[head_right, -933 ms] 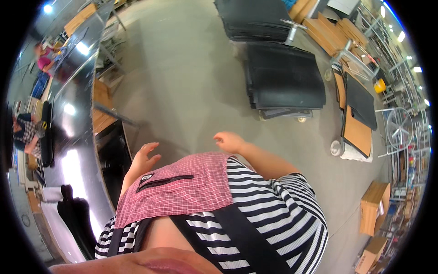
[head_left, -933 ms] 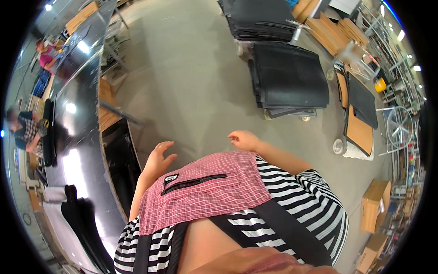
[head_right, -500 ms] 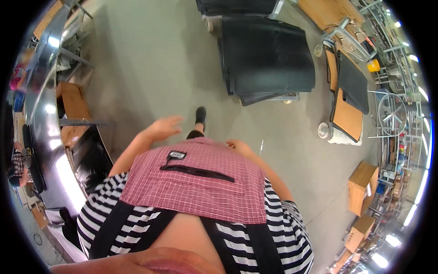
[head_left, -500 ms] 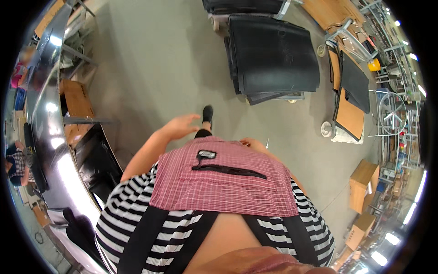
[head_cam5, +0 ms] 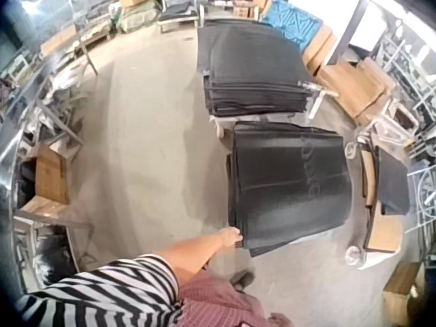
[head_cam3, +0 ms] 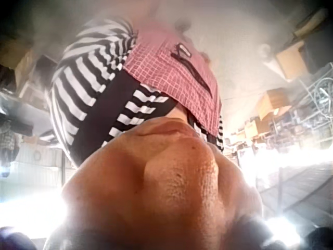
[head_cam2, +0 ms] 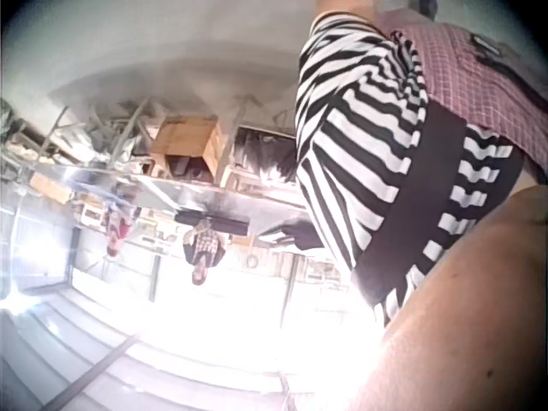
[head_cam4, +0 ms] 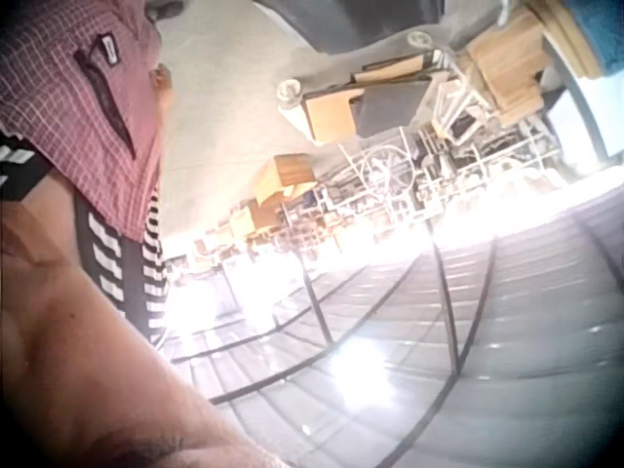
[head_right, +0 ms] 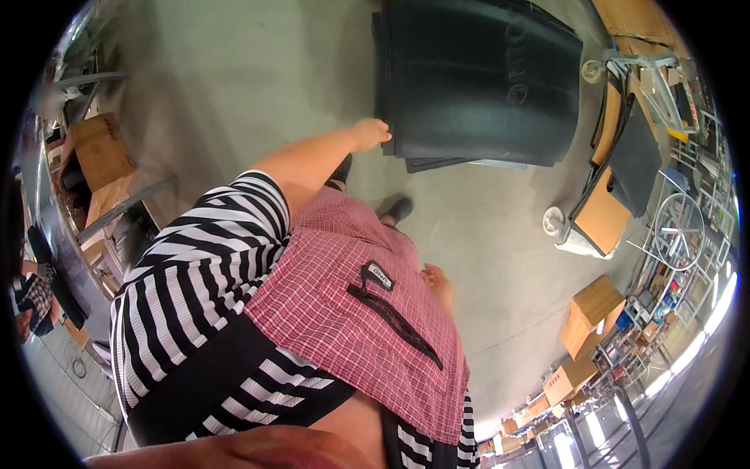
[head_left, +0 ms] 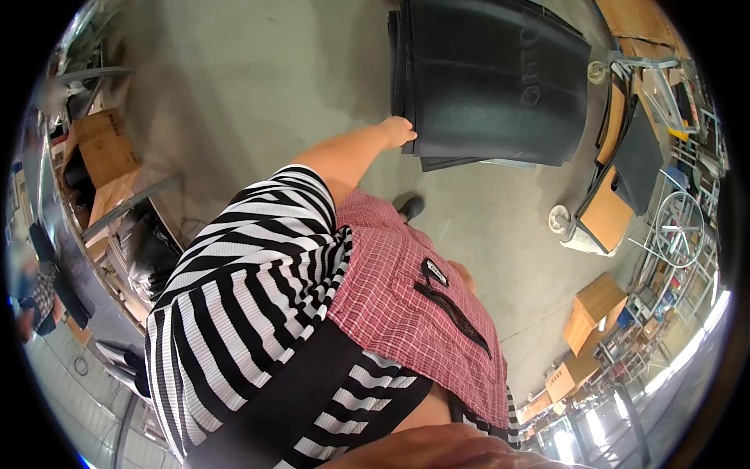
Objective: The person applies adhesive from a white bottle onto small rectangular patches on a large black mat. They use a yellow roller to smooth the patches and then lift and stack the mat with other similar mats on a table.
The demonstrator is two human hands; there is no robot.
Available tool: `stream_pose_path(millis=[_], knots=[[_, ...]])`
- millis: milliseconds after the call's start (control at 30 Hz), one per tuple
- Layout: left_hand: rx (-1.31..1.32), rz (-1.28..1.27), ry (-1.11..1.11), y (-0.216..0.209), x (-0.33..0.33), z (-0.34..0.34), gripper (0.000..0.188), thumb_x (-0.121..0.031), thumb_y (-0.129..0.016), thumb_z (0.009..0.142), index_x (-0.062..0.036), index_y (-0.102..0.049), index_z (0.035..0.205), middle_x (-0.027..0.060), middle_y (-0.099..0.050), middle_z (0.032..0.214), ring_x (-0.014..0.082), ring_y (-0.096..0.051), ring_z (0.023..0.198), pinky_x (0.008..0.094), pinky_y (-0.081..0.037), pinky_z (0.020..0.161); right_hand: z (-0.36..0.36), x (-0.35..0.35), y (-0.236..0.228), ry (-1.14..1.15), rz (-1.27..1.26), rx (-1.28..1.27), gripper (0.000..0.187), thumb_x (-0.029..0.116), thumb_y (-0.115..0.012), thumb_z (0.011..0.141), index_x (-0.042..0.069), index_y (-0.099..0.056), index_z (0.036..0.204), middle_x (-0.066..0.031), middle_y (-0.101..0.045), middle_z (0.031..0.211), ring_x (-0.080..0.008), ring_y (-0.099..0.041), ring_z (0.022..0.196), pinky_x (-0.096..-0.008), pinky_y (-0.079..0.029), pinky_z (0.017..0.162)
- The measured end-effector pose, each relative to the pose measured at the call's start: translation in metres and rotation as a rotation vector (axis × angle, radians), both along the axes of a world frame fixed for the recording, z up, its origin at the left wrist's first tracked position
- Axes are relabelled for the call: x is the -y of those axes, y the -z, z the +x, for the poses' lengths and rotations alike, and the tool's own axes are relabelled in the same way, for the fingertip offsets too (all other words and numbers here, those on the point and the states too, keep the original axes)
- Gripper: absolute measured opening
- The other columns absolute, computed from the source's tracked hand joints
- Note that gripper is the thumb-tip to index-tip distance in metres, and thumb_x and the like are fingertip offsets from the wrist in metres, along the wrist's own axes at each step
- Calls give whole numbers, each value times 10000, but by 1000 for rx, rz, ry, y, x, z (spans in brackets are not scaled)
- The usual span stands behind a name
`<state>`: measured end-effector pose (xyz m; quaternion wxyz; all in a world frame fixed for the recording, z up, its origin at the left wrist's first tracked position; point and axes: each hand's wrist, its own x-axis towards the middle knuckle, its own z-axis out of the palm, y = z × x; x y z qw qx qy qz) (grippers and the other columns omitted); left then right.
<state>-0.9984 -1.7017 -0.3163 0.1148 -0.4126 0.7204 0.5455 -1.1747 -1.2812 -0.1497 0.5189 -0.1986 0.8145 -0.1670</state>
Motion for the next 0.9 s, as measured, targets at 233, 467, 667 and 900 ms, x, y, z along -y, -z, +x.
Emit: stream_pose_path(millis=[233,467,667,900], knots=[[118,57,-693,69,1,21,839,-367,-725,920,12,-327,1554,232,-375,1581,375,-422,1437,423,-408,1174,26,29,39,-466,132,166,429,215,-655,963,36,-613,1351,-140,-707,1196,-213,-682,1070,-332,-526,921],[267,136,-1072,55,15,-26,961,-447,-882,737,-22,-444,1480,206,-540,1427,344,-562,1304,421,-483,1092,-46,96,71,-212,86,63,372,209,-657,977,28,-641,1302,-117,-734,1074,-203,-689,973,-340,-534,882],[-179,672,-1055,44,36,-1,840,-419,-876,756,90,-559,1345,200,-673,1258,300,-676,1139,387,-529,985,-75,142,85,-177,44,169,423,250,-677,969,-1,-625,1305,-115,-719,1114,-196,-672,1010,-325,-513,918],[-425,375,-806,-138,58,-120,696,-364,-806,825,175,-602,1215,250,-685,1159,317,-674,1069,382,-526,907,-65,170,70,-202,-162,-398,899,227,-791,894,-34,-234,1550,-232,-359,1553,-356,-448,1373,-454,-373,1129]])
